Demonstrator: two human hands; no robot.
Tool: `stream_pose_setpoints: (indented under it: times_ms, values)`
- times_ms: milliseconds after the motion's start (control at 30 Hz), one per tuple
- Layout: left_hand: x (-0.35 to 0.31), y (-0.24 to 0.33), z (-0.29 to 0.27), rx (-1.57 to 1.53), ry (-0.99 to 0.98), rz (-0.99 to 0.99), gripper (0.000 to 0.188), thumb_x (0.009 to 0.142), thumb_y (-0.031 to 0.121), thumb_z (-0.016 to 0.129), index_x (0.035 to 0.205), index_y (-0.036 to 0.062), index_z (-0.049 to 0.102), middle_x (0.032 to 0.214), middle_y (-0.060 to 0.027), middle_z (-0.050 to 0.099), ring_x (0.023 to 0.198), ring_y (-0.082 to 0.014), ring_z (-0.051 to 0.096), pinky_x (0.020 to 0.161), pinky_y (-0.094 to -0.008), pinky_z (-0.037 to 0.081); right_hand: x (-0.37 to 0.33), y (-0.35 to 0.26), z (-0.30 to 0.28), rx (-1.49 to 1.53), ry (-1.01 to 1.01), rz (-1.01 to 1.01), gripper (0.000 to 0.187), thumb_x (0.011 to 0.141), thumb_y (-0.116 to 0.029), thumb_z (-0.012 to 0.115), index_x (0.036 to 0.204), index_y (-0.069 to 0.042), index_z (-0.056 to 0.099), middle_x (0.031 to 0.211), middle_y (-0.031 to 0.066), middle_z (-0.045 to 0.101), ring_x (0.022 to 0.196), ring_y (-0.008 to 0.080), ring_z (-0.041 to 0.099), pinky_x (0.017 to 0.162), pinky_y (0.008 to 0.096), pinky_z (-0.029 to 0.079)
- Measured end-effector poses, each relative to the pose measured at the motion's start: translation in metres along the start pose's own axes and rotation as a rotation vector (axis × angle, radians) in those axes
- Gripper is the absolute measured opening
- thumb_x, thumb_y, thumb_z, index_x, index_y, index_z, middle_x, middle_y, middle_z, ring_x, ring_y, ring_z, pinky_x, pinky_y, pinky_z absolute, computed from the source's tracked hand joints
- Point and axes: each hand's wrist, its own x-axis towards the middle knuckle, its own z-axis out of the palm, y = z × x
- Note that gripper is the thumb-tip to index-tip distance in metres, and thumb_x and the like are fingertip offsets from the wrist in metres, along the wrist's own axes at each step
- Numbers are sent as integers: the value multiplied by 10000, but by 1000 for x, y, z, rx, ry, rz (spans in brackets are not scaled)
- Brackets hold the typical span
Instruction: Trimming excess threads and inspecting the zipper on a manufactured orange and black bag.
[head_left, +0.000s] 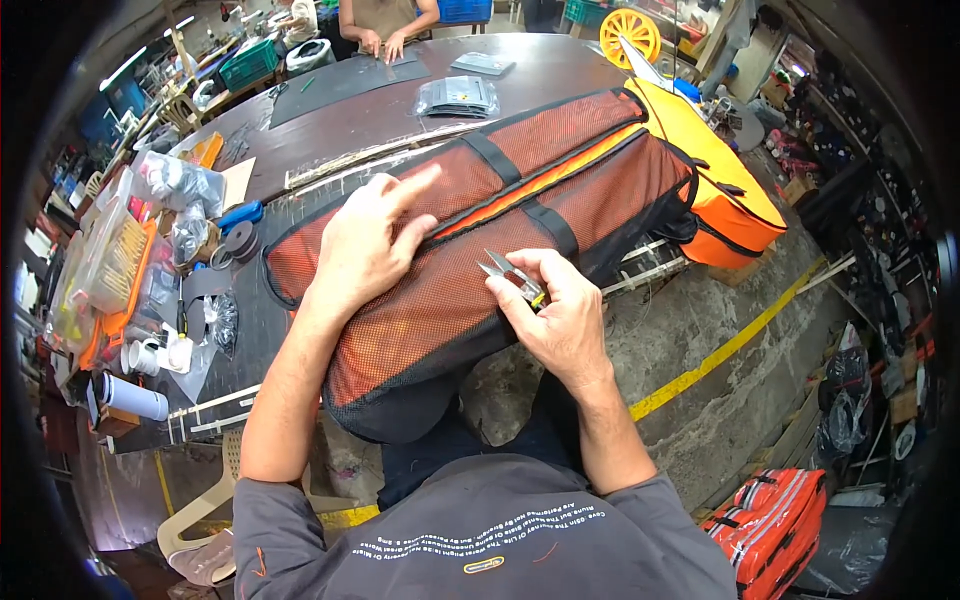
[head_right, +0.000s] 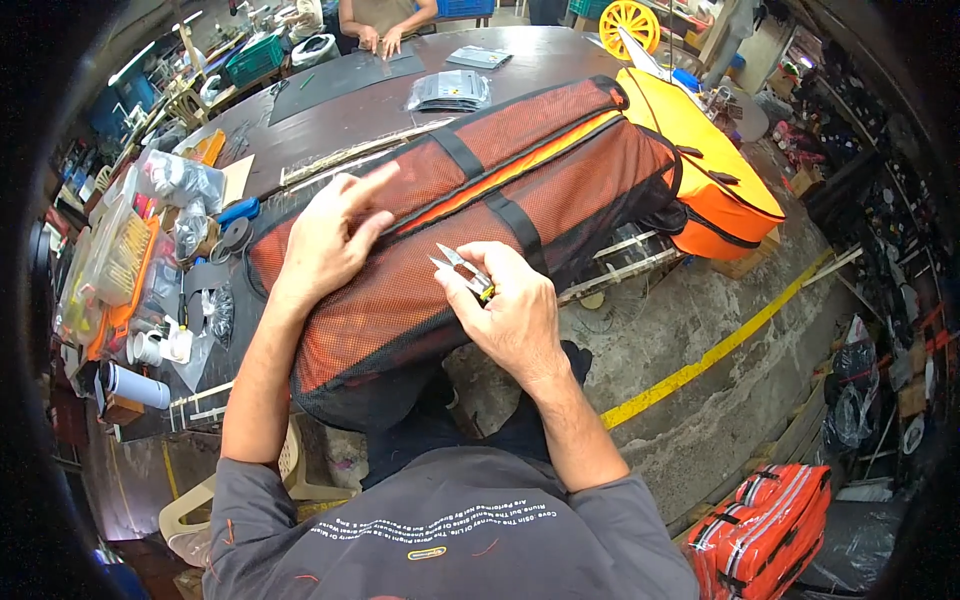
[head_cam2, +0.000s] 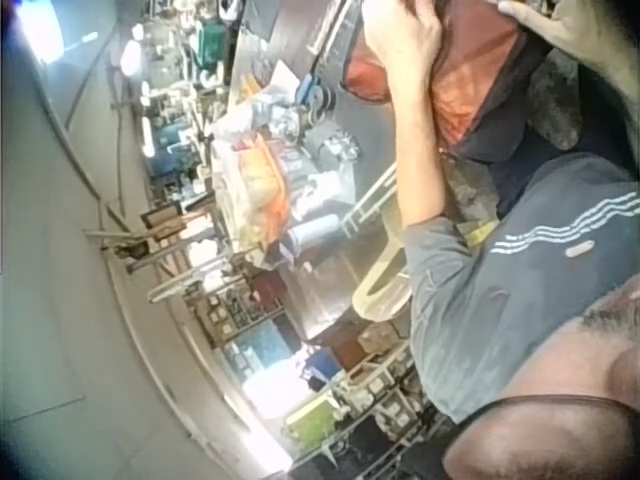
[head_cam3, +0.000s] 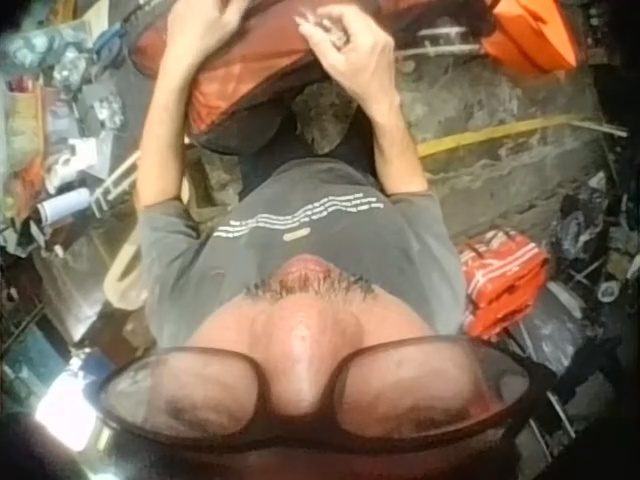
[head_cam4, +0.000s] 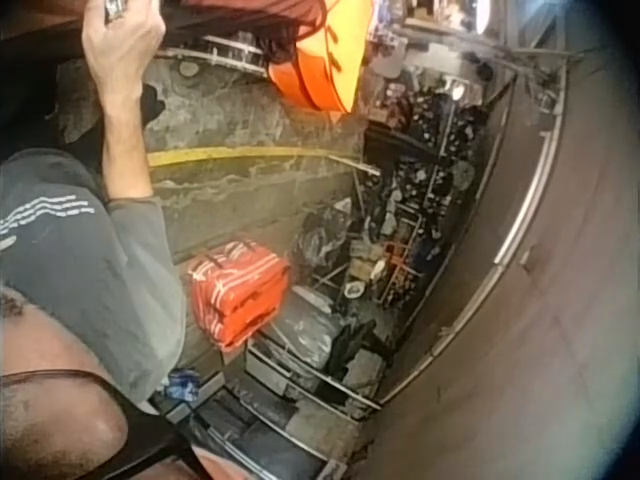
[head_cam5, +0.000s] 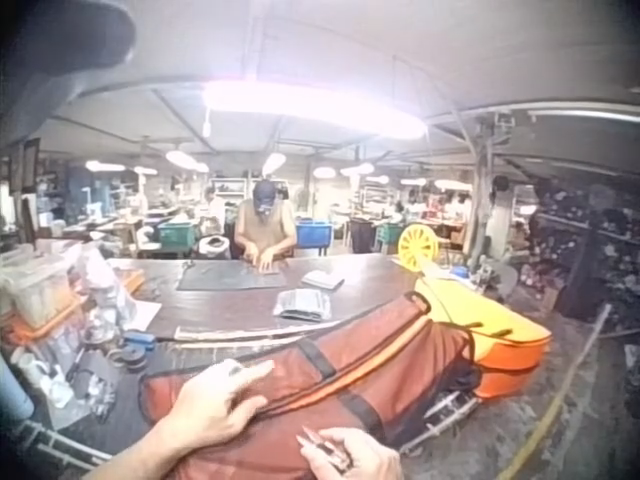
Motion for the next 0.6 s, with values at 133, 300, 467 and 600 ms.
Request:
stream_pose_setpoints:
  times_ms: [133, 300, 467, 600]
  values:
    - [5, -7, -5, 9, -121, -66, 139, 997, 176, 844, 1093, 87, 887, 945, -101, 746, 888, -298, 758, 839, -400, 597, 0, 1, 0, -20, 1, 1, 302, 976, -232, 905, 1146, -12, 788, 1041, 164, 820, 914, 337, 826, 820, 428, 649]
    - [0, -13, -3, 48, -70, -108, 135, 1046, 158, 779, 1079, 31, 813, 977, -131, 754, 896, -315, 754, 833, -402, 586, 1, 2, -1, -28, 6, -7, 288, 972, -231, 904, 1128, -19, 787, 1034, 163, 817, 907, 345, 824, 809, 434, 647]
    - [3, -22, 1, -85, -15, -137, 136, 1110, 96, 672, 1164, 12, 764, 1002, -143, 759, 937, -279, 742, 897, -375, 584, 2, 1, -1, -39, -2, -26, 286, 977, -241, 898, 1124, -21, 791, 1034, 164, 819, 907, 347, 825, 799, 433, 646]
    - [6, -28, 3, -235, 35, -163, 293, 1117, -10, 564, 1348, 34, 740, 1092, -103, 747, 1009, -193, 722, 975, -344, 580, 2, 0, 1, -49, -13, -3, 294, 978, -248, 910, 1131, -22, 802, 997, 150, 830, 882, 302, 831, 786, 407, 643]
